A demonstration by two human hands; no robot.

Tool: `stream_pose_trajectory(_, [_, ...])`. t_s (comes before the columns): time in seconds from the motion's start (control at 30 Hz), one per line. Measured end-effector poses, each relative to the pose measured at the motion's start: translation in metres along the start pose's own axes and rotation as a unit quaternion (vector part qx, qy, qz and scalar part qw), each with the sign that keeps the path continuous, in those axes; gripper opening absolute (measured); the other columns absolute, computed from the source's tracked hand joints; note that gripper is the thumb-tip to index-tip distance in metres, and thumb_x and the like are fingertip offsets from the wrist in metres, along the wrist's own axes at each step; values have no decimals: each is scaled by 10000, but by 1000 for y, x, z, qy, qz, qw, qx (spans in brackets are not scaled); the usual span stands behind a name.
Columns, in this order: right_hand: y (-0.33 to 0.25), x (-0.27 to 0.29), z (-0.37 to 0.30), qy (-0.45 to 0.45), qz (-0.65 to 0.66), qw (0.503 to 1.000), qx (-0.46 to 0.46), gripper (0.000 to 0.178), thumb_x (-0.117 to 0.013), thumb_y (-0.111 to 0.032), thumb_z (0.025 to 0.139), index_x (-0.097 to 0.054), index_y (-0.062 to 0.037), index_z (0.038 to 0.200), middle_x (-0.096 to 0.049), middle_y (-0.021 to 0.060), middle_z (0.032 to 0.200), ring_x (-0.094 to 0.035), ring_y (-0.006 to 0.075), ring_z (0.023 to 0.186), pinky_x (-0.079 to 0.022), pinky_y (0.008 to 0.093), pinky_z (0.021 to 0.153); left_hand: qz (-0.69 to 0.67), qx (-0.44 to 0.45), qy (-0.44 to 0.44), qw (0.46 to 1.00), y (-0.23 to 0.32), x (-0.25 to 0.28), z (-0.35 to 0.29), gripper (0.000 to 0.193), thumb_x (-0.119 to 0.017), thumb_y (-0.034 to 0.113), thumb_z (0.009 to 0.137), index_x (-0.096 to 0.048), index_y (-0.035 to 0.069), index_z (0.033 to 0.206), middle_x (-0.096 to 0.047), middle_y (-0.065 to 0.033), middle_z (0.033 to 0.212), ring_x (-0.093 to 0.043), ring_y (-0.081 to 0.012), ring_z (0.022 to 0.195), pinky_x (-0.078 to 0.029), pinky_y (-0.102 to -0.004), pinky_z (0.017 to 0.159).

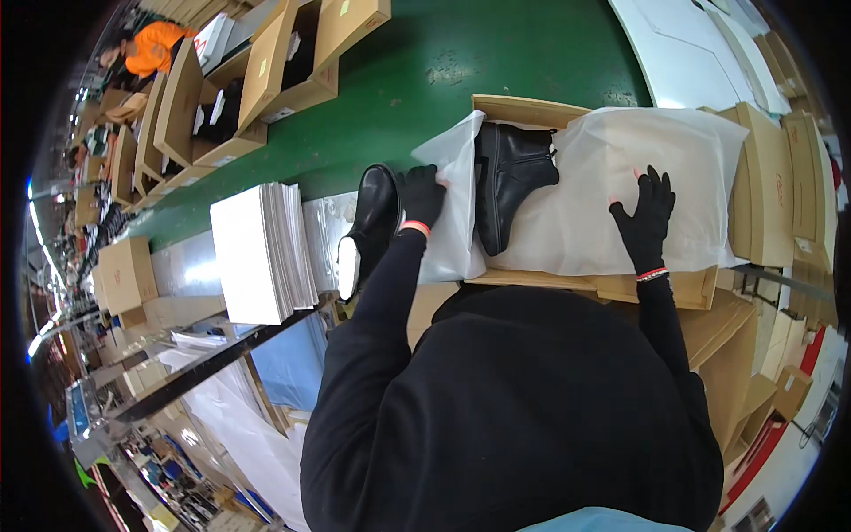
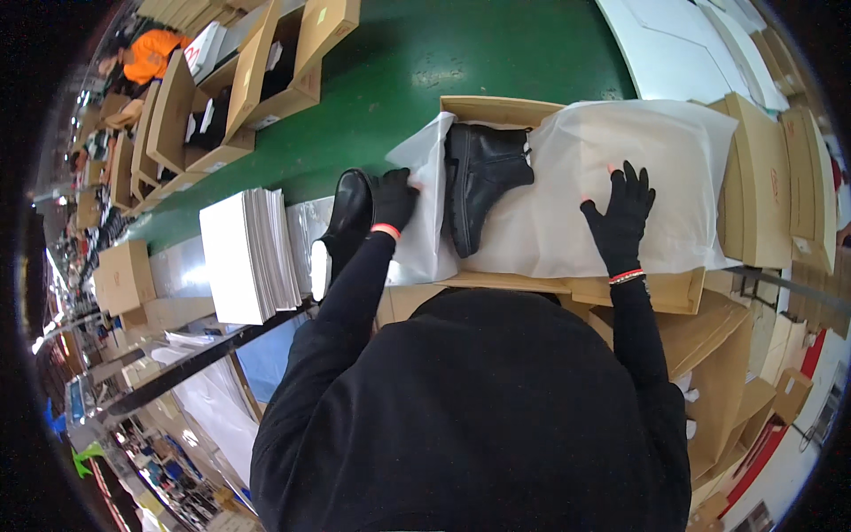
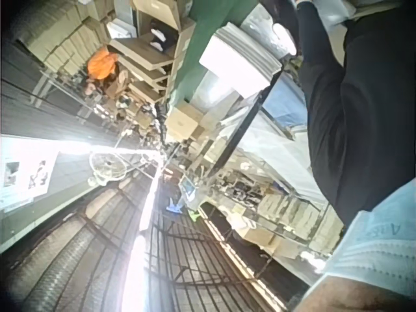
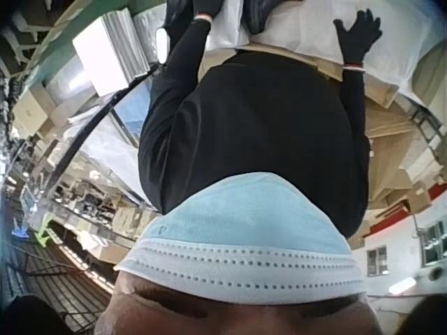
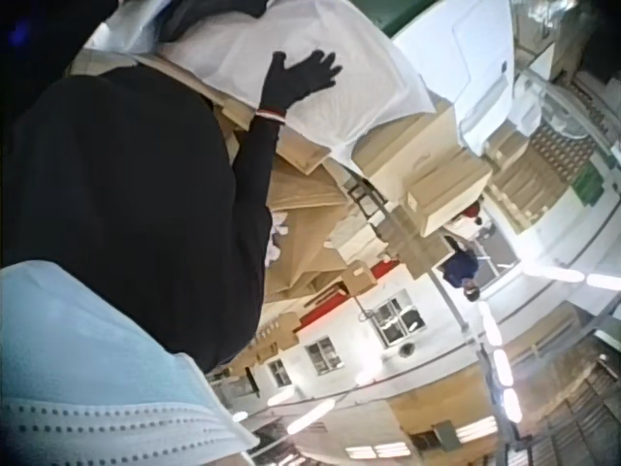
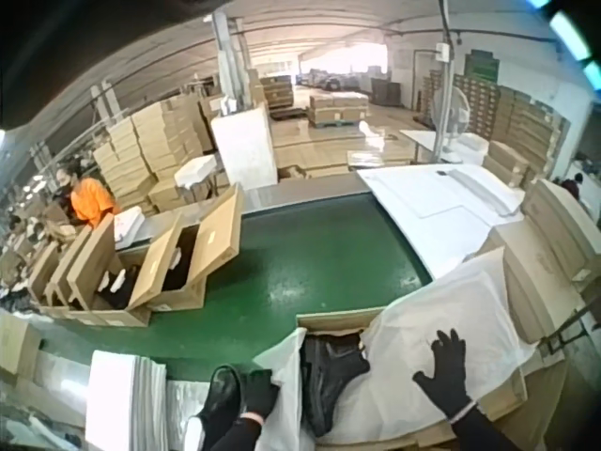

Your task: The person places white tissue paper into a cardboard box, inserts a pair of black shoes, and adds white paper stuffing to fill the space. The person then folds the tissue paper over the shoes and closes the box lid. This process is repeated for multiple pairs of shoes.

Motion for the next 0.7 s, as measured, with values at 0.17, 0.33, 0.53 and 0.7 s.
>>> stream_pose_trajectory(0.17, [7,2,-35,-12,123,992,-23,593,-751,-160,719,-512,-66,1253,-455,173,1351,-338,407,1320,-307,485,1067,-189,-130,20,973,-11,178,61,375,-689,300,832,-595,44,1089,-649,-127,911,-633,-215,753,-504,-340,711])
stream_pose_trajectory(0.33, [-14,8,-35,-31,333,939,-78,418,-701,-73,807,-575,-47,1205,-574,107,1234,-566,236,1119,-469,345,914,-584,-100,-55,804,-26,262,-4,202,-586,125,891,-558,50,1077,-559,-98,1075,-554,-131,880,-485,-280,757])
stream_pose_trajectory(0.53, [-105,74,36,-71,531,845,11,319,-624,-50,876,-582,-19,1190,-603,89,1170,-568,188,1094,-454,322,929,-426,-114,-130,888,118,123,-64,415,-551,230,897,-467,42,1257,-476,-118,1242,-438,-219,1151,-398,-372,919])
stream_pose_trajectory(0.7, [-195,21,27,-133,386,845,346,543,-745,-356,775,-576,-32,1176,-583,170,1167,-567,337,1065,-429,433,909,-76,-224,29,971,201,86,-48,675,-596,407,857,-372,50,1384,-371,-158,1409,-312,-321,1319,-293,-468,1053])
Point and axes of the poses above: each hand's wrist, its own z-axis towards the middle knuckle, its own x-axis out of the back of the hand, y = z × x, the point moved 5 cm from there along z, towards the middle knuckle
